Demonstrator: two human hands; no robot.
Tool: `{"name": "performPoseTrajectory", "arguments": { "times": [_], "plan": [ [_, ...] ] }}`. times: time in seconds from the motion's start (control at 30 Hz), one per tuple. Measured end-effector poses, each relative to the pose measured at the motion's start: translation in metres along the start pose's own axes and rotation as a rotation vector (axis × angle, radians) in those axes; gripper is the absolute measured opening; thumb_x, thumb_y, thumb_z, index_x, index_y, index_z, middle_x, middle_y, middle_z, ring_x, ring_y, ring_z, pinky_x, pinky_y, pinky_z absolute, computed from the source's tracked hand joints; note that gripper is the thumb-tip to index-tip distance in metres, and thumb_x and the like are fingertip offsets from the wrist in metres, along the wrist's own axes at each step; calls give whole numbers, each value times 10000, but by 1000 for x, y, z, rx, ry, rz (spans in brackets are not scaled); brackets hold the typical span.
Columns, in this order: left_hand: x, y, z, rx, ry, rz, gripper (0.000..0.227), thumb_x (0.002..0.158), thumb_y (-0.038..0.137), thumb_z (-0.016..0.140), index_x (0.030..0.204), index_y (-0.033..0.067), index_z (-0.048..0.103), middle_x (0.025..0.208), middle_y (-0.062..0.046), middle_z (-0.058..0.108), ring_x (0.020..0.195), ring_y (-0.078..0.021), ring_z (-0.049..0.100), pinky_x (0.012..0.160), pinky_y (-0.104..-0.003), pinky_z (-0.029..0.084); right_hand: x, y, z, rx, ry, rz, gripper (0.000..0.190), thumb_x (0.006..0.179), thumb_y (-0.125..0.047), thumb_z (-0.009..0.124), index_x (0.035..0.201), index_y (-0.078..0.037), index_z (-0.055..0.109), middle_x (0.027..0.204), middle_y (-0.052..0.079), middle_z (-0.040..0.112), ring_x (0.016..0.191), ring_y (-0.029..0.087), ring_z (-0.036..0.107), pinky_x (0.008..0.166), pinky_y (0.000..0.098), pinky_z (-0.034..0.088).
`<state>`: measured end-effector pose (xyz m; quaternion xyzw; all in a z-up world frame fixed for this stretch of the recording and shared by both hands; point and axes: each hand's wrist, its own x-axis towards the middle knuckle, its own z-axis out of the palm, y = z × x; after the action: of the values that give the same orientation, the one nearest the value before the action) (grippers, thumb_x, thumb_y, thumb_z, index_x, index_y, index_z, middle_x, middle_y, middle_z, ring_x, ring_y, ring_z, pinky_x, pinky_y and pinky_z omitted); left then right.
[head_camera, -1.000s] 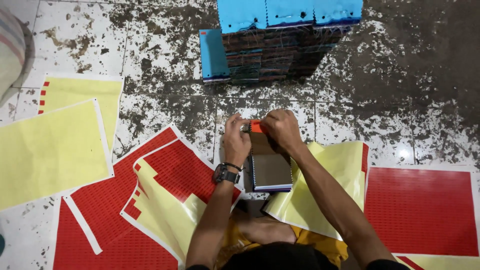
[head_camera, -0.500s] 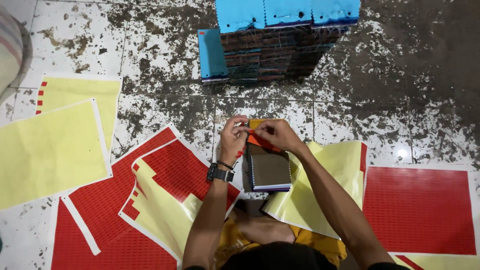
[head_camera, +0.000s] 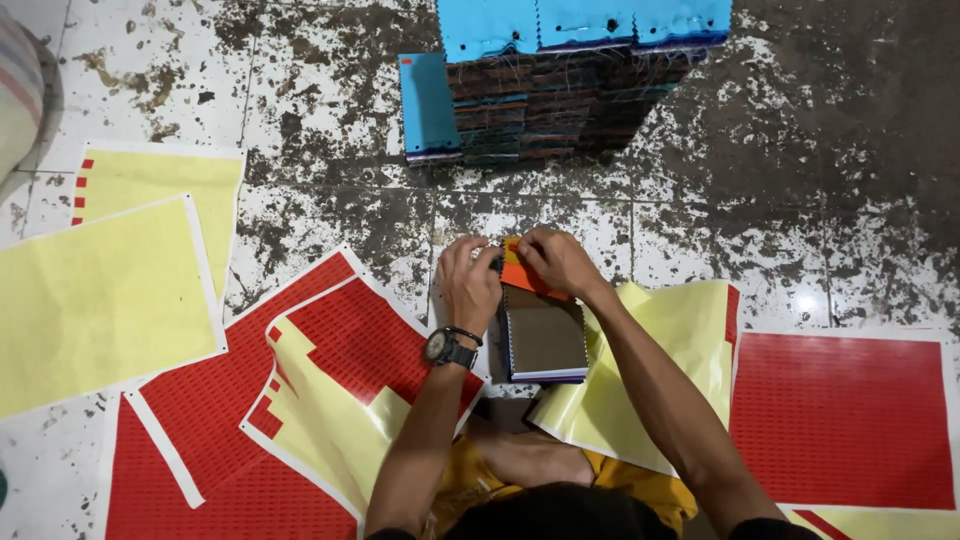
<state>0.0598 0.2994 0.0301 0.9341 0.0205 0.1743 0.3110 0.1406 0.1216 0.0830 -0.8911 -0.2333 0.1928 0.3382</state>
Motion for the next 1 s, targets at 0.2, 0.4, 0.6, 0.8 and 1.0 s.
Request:
{"name": "performPoseTrajectory", "arguments": {
  "times": [0.2, 0.4, 0.6, 0.8, 1.0],
  "plan": [
    [4, 14, -5, 218, 60, 167, 282, 976, 110, 530, 1134, 266, 704, 1221, -44, 563, 1291, -339, 495, 1079, -584, 364, 16, 12, 18, -143, 32, 69, 194, 990, -176, 597, 1067, -53, 725, 983, 181, 743, 972, 391, 733, 807, 474, 601],
    [6, 11, 5, 238, 7, 127, 310, 996, 133, 494, 1174, 277, 702, 1235, -60, 570, 1286, -337, 495, 1065, -605, 377, 25, 25, 16, -524, 117, 17, 320, 866, -203, 771, 1163, -101, 712, 1061, 148, 668, 1035, 381, 696, 832, 488, 611],
    [12, 8, 3, -190, -86, -53, 477, 833, -90, 517, 1222, 133, 678, 1329, -123, 507, 1318, -433, 493, 1081, -584, 438, 23, 57, 20, -412, 330, -336, 135, 791, -159, 838, 895, -134, 755, 815, 75, 698, 825, 321, 715, 709, 434, 605],
    [19, 12, -7, -751, 184, -291, 480, 780, -216, 444, 1099, 61, 673, 1243, -127, 540, 1129, -353, 659, 983, -441, 570, 4, 35, 22, -614, 698, -551, 162, 896, -231, 776, 758, -171, 717, 862, -16, 685, 826, 201, 638, 747, 350, 540],
    [24, 14, -12, -991, 202, -329, 424, 763, -183, 448, 1074, 11, 661, 1202, -176, 580, 1047, -369, 715, 841, -382, 622, -19, 37, 18, -550, 536, -580, 116, 815, -122, 805, 758, -136, 705, 895, 7, 653, 849, 211, 629, 719, 314, 551]
  ]
}}
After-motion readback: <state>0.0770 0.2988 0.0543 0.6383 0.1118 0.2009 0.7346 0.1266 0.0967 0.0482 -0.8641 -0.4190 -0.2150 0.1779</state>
